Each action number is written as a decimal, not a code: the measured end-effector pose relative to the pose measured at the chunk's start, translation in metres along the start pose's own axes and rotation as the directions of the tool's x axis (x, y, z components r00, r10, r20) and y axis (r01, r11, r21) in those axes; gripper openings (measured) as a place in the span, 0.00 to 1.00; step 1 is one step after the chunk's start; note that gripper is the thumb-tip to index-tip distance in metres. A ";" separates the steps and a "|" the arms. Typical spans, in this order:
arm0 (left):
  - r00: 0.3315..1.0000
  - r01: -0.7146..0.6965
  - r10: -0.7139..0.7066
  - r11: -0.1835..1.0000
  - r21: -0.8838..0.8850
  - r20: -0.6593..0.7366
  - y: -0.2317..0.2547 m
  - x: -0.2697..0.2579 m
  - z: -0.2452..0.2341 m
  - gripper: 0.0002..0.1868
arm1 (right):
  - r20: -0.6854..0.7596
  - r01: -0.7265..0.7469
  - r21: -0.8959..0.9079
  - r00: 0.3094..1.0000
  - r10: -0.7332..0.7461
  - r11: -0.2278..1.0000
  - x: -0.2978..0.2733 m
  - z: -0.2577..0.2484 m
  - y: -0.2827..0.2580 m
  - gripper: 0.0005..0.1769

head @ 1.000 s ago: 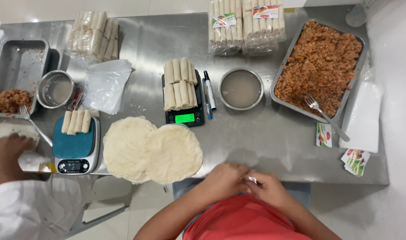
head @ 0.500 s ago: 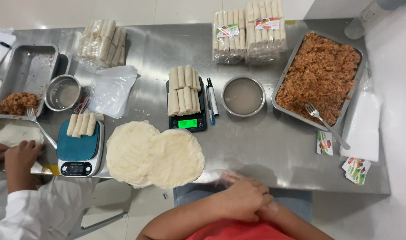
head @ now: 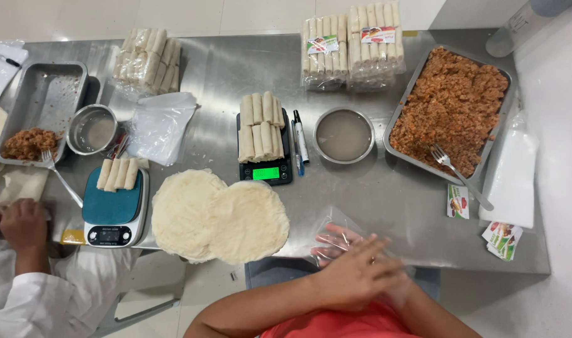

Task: The person places several spring rolls into a plastic bag, seals the bag with a label, and sets it aside.

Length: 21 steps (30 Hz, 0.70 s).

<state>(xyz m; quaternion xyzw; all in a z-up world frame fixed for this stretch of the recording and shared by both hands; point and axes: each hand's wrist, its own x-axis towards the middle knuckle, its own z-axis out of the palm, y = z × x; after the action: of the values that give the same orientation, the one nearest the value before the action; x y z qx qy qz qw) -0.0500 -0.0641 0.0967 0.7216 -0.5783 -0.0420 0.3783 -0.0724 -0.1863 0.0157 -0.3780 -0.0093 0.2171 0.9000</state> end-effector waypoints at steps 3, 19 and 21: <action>0.977 -0.207 0.214 0.943 0.260 0.004 0.004 0.002 -0.012 0.20 | 0.000 -0.016 0.132 1.000 0.016 0.991 0.009 -0.002 -0.014 0.47; 0.996 0.038 0.003 0.887 0.461 -0.087 -0.060 -0.025 -0.056 0.33 | 0.066 -0.129 0.285 0.991 0.115 0.950 0.041 -0.101 0.029 0.22; 0.999 0.048 -0.035 0.882 0.469 -0.035 -0.081 -0.052 -0.067 0.30 | -0.174 -0.173 0.250 0.960 0.220 0.953 0.043 -0.075 -0.003 0.18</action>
<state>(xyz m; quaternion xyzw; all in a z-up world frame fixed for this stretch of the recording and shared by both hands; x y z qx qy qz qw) 0.0312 0.0179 0.0764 0.8044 -0.5508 0.1003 0.1988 -0.0187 -0.2213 -0.0425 -0.2888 0.1446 0.2664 0.9081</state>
